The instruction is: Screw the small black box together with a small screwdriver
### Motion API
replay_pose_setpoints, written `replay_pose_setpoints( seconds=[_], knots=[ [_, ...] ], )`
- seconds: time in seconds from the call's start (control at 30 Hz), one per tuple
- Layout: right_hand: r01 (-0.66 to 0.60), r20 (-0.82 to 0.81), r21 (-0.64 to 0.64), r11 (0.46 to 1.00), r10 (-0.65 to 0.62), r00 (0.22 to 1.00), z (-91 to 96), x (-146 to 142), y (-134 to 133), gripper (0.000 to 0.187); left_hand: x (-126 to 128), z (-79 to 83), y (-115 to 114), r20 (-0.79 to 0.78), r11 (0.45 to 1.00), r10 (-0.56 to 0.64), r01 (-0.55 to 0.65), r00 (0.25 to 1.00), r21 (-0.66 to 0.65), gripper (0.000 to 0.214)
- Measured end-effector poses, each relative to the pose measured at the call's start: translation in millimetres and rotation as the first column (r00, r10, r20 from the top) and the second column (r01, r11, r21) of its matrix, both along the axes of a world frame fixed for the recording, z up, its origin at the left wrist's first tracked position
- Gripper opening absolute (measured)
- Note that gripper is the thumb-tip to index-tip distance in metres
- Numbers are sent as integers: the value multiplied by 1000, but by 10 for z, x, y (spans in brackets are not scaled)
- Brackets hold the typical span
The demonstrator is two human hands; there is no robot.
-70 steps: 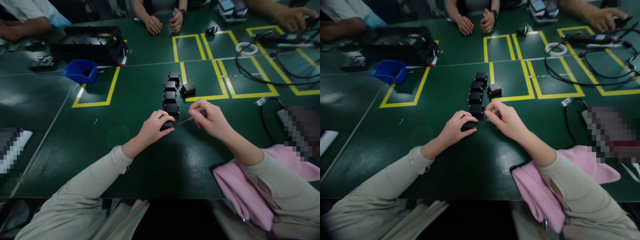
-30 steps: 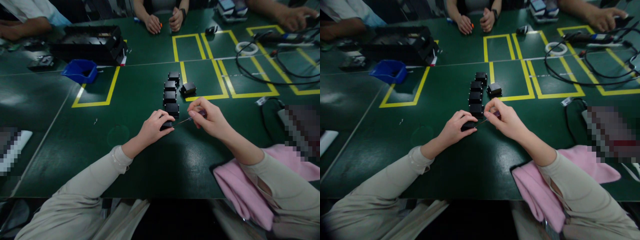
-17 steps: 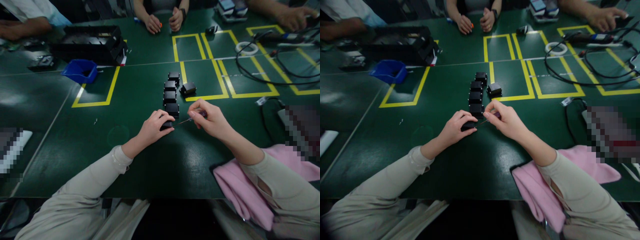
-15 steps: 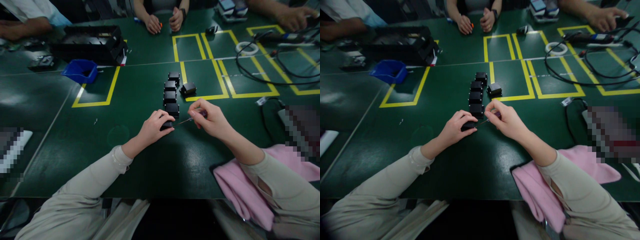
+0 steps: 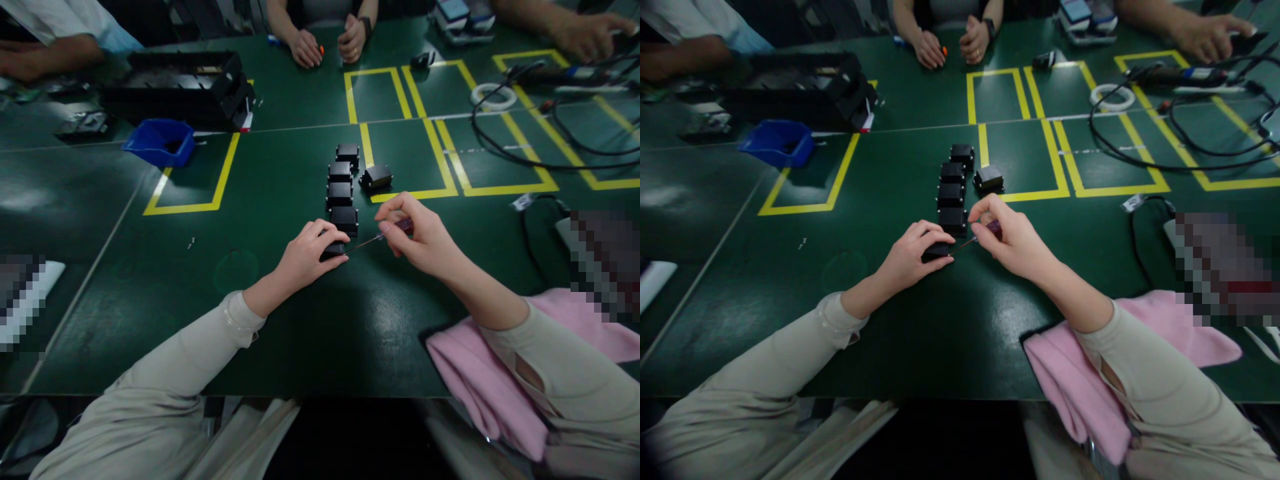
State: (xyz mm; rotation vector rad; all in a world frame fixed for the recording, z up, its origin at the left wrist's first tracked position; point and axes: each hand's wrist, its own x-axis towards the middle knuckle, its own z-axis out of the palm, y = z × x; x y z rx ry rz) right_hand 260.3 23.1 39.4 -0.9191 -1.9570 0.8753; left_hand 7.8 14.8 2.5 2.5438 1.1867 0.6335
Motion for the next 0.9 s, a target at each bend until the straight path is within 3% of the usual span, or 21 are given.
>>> replay_pose_setpoints(
  seconds=[0.23, 0.33, 0.9],
  knots=[
    [-12, -10, -52, 999, 11, 1000, -5, 2, -1, 11, -5, -13, 4, 13, 1000, -9, 9, 1000, 6, 30],
    [0, -13, -32, 1000, 0, 1000, -9, 2, 2, 5, -4, -14, 6, 9, 1000, -5, 5, 1000, 3, 29],
    [7, 3, -19, 1000, -6, 1000, 5, -12, -4, 9, -1, -10, 1, 7, 1000, -3, 3, 1000, 2, 29]
  ],
)
